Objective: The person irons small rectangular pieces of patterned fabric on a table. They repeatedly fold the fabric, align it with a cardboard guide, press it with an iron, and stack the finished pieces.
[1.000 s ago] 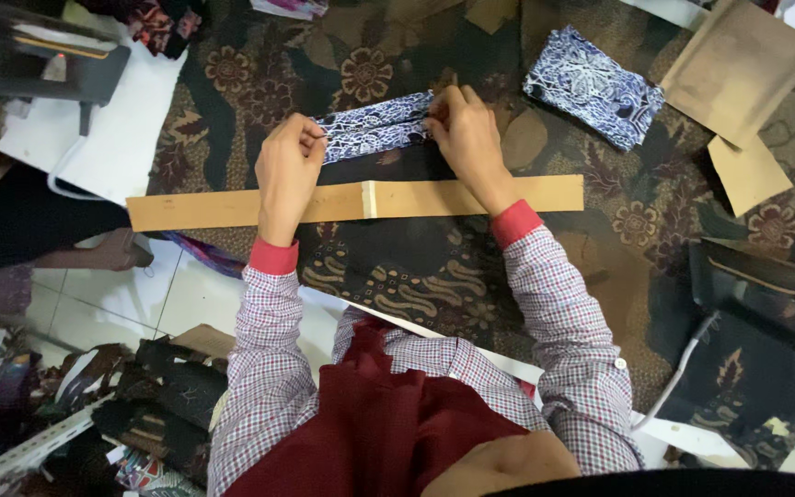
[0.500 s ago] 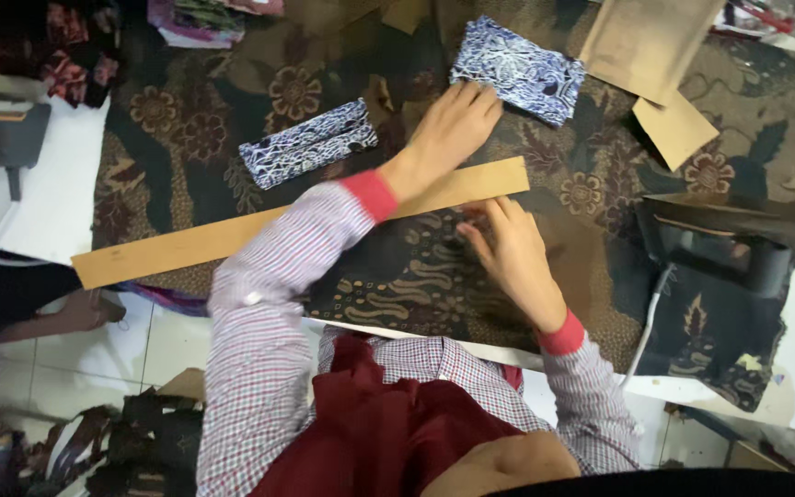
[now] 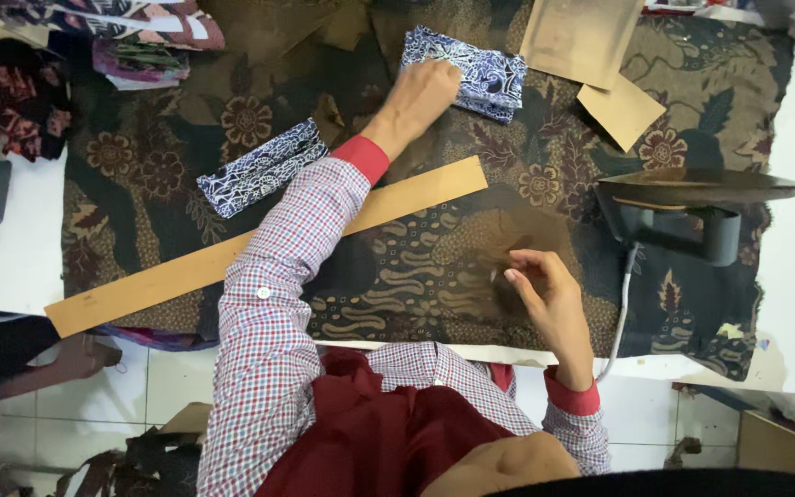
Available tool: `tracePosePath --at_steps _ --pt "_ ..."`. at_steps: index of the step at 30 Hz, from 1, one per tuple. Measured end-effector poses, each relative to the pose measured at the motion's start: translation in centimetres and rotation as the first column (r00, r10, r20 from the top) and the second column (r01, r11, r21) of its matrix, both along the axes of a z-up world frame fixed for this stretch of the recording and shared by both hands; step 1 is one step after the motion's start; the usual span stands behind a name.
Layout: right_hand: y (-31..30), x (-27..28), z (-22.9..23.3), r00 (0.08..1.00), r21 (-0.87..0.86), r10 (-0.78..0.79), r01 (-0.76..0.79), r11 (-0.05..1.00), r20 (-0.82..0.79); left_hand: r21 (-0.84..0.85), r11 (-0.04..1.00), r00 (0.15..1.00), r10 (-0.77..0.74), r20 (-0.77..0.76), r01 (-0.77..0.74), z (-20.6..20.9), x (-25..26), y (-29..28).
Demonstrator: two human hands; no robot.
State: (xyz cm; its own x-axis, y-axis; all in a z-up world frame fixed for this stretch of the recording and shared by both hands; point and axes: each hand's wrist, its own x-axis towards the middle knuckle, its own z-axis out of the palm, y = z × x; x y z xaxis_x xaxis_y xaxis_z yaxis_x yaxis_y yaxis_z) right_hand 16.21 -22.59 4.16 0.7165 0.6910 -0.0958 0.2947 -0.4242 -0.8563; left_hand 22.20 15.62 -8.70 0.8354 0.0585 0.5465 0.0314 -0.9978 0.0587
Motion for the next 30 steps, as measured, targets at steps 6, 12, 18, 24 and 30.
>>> tracePosePath --at_steps 6,12,18,24,30 --pt "0.0 0.6 1.0 1.000 0.027 -0.013 0.013 1.000 -0.029 -0.126 0.992 0.999 -0.028 -0.028 0.025 3.0 -0.8 0.6" --pt "1.0 0.7 2.6 0.998 0.013 0.041 -0.041 0.999 0.040 -0.298 0.945 0.988 -0.152 -0.028 0.137 3.7 -2.6 0.4" --pt "1.9 0.4 2.4 0.997 -0.032 0.072 -0.071 0.997 0.025 -0.096 0.991 0.993 -0.100 -0.054 0.095 1.6 -1.2 -0.3" --pt "1.6 0.7 1.9 0.996 -0.038 0.079 -0.078 0.996 0.040 -0.289 0.949 0.991 -0.134 -0.011 0.125 3.1 -1.9 -0.6" --pt "1.6 0.9 1.7 0.973 -0.080 0.138 -0.125 0.989 0.185 -0.496 0.863 0.984 -0.158 -0.077 0.100 5.7 -2.6 -0.4"
